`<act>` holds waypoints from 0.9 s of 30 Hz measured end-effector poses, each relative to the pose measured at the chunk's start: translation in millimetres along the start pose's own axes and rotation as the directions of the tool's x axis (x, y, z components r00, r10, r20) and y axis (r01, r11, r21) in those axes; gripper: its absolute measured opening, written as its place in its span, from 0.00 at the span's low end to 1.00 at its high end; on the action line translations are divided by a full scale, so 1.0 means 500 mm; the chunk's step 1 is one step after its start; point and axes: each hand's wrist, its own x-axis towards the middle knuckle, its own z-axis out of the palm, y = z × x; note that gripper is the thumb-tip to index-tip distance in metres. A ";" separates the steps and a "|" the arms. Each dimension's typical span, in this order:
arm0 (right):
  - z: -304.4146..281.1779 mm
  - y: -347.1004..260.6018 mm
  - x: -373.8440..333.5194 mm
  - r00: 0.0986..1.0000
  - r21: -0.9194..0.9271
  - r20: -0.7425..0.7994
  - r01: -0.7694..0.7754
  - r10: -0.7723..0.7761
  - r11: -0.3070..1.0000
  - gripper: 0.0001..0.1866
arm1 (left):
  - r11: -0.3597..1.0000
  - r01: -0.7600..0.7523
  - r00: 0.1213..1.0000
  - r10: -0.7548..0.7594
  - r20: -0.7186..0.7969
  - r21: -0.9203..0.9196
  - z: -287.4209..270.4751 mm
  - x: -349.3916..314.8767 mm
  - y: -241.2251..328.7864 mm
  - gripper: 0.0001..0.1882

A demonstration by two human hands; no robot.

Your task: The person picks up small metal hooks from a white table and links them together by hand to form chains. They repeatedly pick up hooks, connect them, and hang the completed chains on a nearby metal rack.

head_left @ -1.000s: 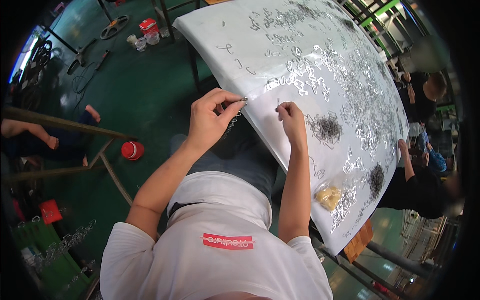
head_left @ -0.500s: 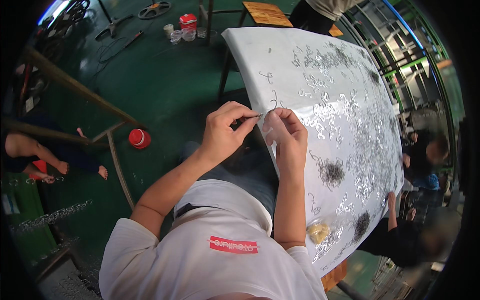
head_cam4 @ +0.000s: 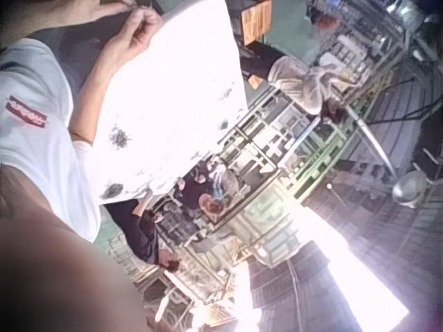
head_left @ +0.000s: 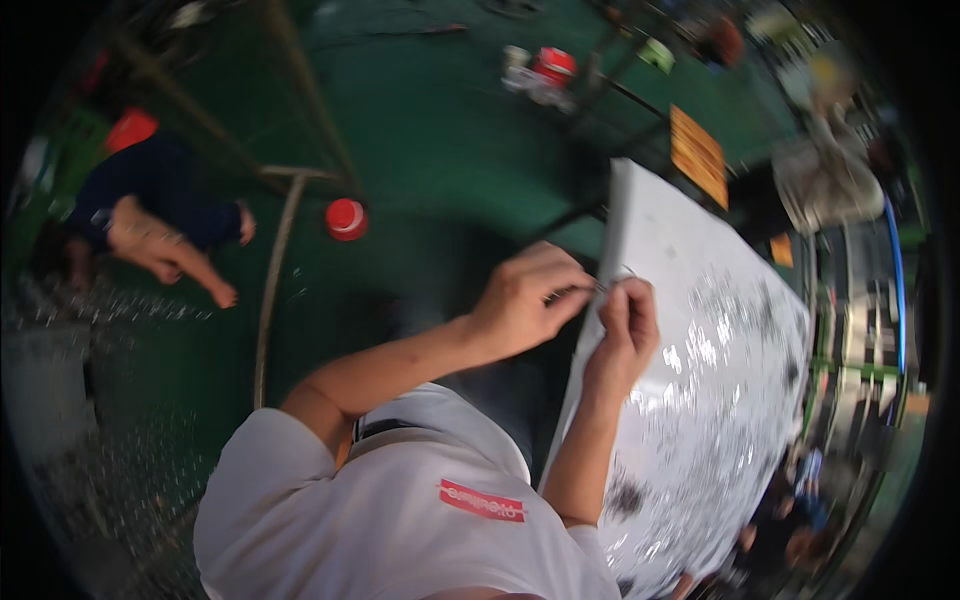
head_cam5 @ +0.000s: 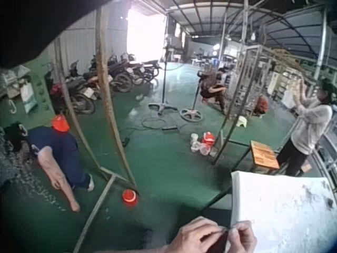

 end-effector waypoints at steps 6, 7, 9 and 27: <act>0.108 -0.047 0.061 0.986 0.087 0.139 0.077 -0.089 0.993 0.06 | 0.982 -0.072 0.979 0.103 -0.178 0.174 -0.085 0.054 0.016 0.13; 0.124 -0.063 0.069 0.979 0.144 0.184 0.055 -0.082 0.988 0.06 | 0.981 -0.065 0.971 0.104 -0.213 0.181 -0.101 0.059 0.022 0.14; 0.157 -0.087 0.095 0.956 0.190 0.271 0.065 -0.116 0.980 0.07 | 0.974 -0.040 0.965 0.095 -0.246 0.222 -0.133 0.061 0.026 0.17; 0.648 -0.357 0.170 0.524 0.549 0.754 -0.173 -0.396 0.818 0.09 | 0.777 0.462 0.883 -0.359 -0.302 0.427 -0.467 -0.130 0.089 0.06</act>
